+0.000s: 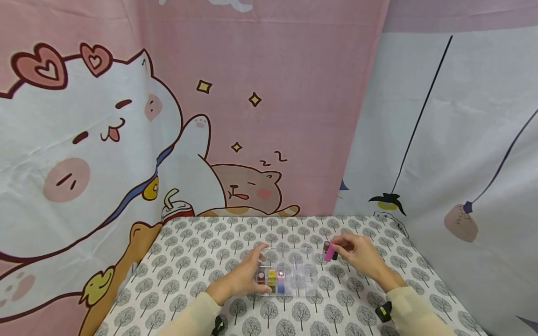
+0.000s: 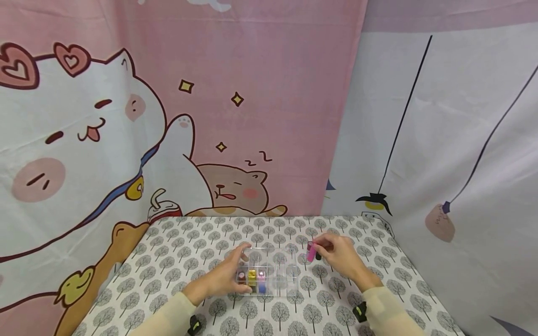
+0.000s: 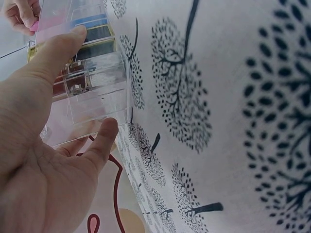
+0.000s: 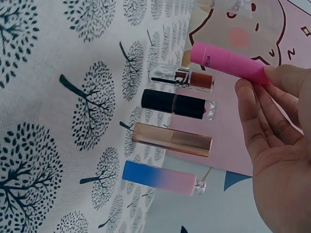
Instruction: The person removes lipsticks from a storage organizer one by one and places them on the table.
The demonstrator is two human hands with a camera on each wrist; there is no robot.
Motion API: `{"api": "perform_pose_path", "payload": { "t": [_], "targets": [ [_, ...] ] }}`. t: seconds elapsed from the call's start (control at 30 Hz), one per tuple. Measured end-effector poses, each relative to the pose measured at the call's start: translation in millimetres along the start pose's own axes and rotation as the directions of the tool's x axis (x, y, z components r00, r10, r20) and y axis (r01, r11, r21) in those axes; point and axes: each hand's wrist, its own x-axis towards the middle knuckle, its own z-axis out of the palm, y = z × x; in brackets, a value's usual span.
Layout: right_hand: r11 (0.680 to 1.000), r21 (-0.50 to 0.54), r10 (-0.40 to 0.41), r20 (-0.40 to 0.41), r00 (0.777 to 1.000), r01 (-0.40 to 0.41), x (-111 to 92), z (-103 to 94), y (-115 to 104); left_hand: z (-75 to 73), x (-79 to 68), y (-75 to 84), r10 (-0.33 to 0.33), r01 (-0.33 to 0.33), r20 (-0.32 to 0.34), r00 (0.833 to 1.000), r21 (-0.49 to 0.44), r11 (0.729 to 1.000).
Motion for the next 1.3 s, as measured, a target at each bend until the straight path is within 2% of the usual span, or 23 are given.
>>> {"api": "perform_pose_path", "payload": {
  "t": [0.2, 0.4, 0.67, 1.3],
  "targets": [
    [1.0, -0.023, 0.01, 0.019, 1.0, -0.01, 0.6, 3.1, 3.9, 0.0, 0.2, -0.4, -0.001, 0.001, 0.002, 1.0, 0.003, 1.0],
    [0.999, -0.019, 0.035, 0.073, 0.997, -0.034, -0.8, 4.0, 6.9, -0.2, 0.0, -1.1, -0.001, 0.001, 0.005, 1.0, -0.005, 1.0],
    [0.999, -0.001, 0.044, 0.108, 0.993, -0.044, -2.4, 6.4, 9.6, -0.3, 0.2, -1.5, 0.004, -0.004, 0.005, 1.0, -0.003, 1.0],
    [0.995, 0.029, 0.087, 0.156, 0.984, -0.093, -6.9, 13.2, 14.7, 2.3, 2.4, -5.2, 0.007, -0.007, 0.0, 1.0, 0.017, 1.0]
  ]
}}
